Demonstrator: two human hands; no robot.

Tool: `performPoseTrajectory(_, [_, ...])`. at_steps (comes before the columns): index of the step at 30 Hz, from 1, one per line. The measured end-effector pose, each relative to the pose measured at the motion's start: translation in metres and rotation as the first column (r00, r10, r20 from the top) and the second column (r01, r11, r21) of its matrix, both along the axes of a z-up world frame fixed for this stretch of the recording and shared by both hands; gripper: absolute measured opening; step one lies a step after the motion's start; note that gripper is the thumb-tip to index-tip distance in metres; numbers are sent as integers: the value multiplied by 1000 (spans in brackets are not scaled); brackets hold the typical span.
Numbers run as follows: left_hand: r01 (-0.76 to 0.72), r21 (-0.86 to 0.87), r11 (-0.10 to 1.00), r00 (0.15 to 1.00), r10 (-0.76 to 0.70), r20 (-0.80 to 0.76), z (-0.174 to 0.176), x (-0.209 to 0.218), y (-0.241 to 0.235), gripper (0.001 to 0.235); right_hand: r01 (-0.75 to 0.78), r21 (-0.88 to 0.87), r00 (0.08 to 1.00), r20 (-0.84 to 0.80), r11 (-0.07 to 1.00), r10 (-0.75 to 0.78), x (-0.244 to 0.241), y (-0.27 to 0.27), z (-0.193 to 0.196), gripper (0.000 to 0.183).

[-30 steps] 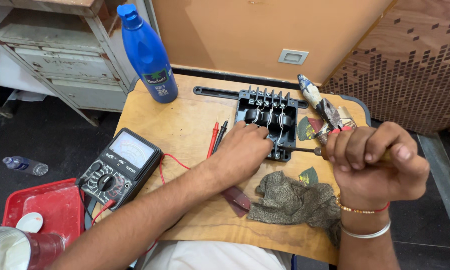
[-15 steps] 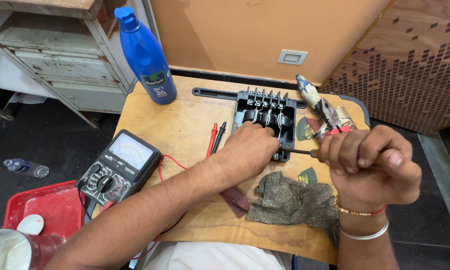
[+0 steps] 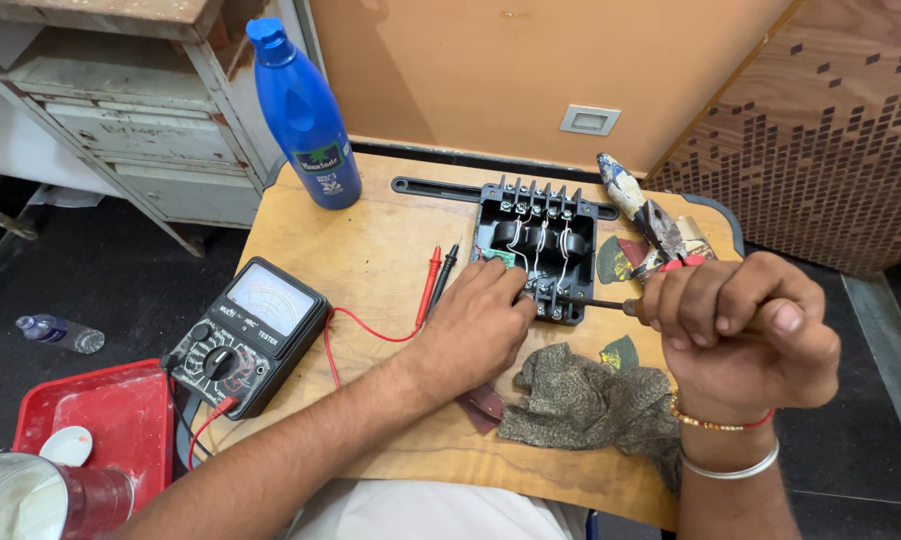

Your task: The person uses a screwdriver to tighten screws on a black electrical component, cleans the surface with a cloth, and applies a liquid from a blue bottle while holding the component on a wooden table.

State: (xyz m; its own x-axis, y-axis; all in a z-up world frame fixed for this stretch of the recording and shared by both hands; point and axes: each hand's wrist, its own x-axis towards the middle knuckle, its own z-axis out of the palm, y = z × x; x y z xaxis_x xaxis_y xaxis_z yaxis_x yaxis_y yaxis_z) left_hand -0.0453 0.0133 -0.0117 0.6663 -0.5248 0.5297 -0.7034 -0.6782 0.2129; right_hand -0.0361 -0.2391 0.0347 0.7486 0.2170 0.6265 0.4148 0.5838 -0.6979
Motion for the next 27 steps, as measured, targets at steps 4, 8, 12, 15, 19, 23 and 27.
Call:
performPoseTrajectory(4, [34, -100, 994, 999, -35, -10, -3, 6, 4, 9, 2, 28, 1000, -14, 1000, -1, 0, 0, 0, 28])
performPoseTrajectory(8, [60, -285, 957, 994, -84, -72, -8, 14, 7, 11, -113, 58, 994, 3, 992, 113, -2, -5, 7, 30])
performPoseTrajectory(12, [68, -312, 948, 988, -106, -108, -14, 18, 11, 16, -6, 77, 1000, -29, 997, 9, -4, -7, 5, 30])
performPoseTrajectory(15, [71, -302, 951, 989, -107, -104, -16, 21, 11, 18, -28, 67, 999, -39, 997, 30, -1, -8, 1, 31])
performPoseTrajectory(19, [57, -294, 954, 991, -90, -99, -16, 21, 9, 18, -28, 78, 998, -47, 997, 32, 2, -2, -1, 31])
performPoseTrajectory(23, [1, -299, 954, 981, -60, -187, -12, 19, 5, 20, -198, 43, 980, 28, 979, 197, 9, 6, 6, 26])
performPoseTrajectory(27, [-44, -286, 957, 976, -21, -218, -7, 18, 2, 23, -255, -44, 967, 8, 966, 255, 14, 12, 14, 26])
